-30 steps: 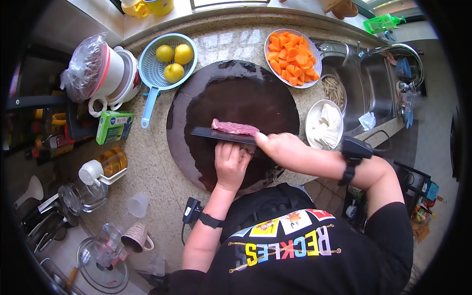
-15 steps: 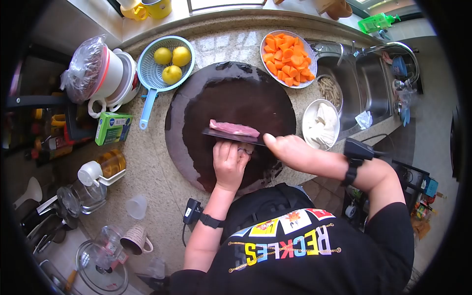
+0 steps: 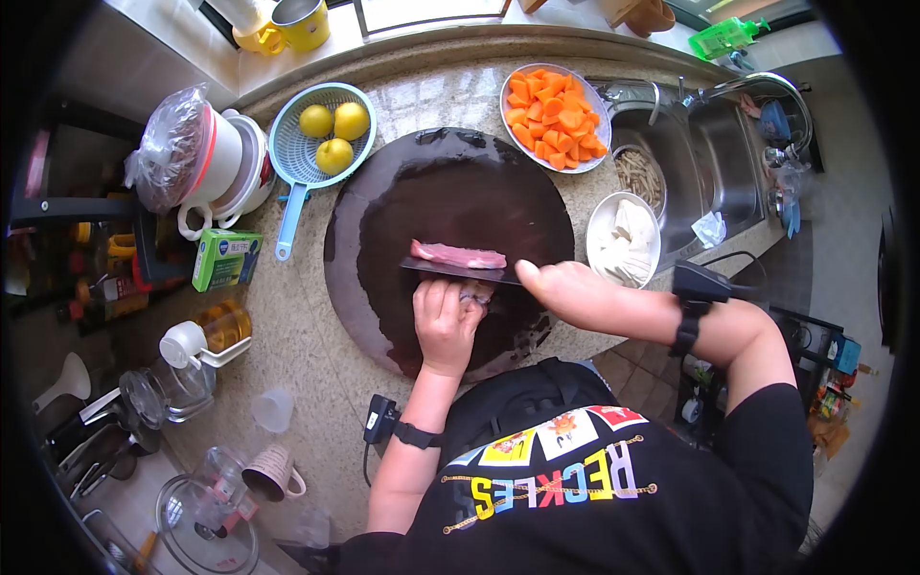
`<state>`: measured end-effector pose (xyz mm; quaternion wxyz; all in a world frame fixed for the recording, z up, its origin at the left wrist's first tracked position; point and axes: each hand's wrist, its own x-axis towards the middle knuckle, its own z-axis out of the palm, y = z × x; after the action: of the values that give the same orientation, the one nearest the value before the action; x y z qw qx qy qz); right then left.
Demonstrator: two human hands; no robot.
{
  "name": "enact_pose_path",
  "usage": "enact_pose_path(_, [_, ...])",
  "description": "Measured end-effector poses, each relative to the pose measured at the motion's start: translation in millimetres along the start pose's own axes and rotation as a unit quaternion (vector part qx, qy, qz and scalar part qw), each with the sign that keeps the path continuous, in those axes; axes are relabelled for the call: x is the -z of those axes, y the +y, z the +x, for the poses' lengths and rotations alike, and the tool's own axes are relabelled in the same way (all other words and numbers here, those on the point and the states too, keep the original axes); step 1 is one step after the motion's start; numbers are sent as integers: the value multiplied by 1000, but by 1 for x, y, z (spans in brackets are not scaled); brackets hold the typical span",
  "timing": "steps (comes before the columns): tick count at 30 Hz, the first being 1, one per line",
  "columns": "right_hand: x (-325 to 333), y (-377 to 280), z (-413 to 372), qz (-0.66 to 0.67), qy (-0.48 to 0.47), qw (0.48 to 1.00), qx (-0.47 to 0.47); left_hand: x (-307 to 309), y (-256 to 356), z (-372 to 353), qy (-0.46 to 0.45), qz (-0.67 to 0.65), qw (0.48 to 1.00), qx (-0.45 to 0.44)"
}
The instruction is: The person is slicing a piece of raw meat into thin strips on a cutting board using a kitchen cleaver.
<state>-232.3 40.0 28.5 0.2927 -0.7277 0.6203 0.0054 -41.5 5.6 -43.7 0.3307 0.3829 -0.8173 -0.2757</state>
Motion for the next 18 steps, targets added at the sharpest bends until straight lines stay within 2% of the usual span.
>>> enact_pose_path(2, [4, -17, 39, 37, 14, 999, 33, 0, 3, -1, 1, 0, 1000, -9])
enact_pose_path(4, [-3, -18, 41, 43, 31, 998, 28, 0, 3, -2, -1, 2, 1000, -14])
enact_pose_path(6, [-4, -17, 43, 56, 73, 994, 66, 1, 2, -2, 2, 9, 1000, -11])
enact_pose_path(8, [0, -11, 29, 44, 61, 996, 58, 6, 1, 0, 5, 25, 1000, -5])
enact_pose_path(10, [7, -2, -1, 26, -9, 1000, 4, 7, 2, -2, 4, 23, 1000, 11])
enact_pose_path(14, [10, 9, -23, -10, -69, 997, -19, 3, 1, -4, 23, 8, 1000, 13])
enact_pose_path(17, [0, -6, 12, -17, -17, 1000, -5, 1, 3, -4, 20, 2, 1000, 9])
enact_pose_path(18, [-6, -9, 27, 9, 27, 999, 18, 2, 3, -2, 20, 7, 1000, -1])
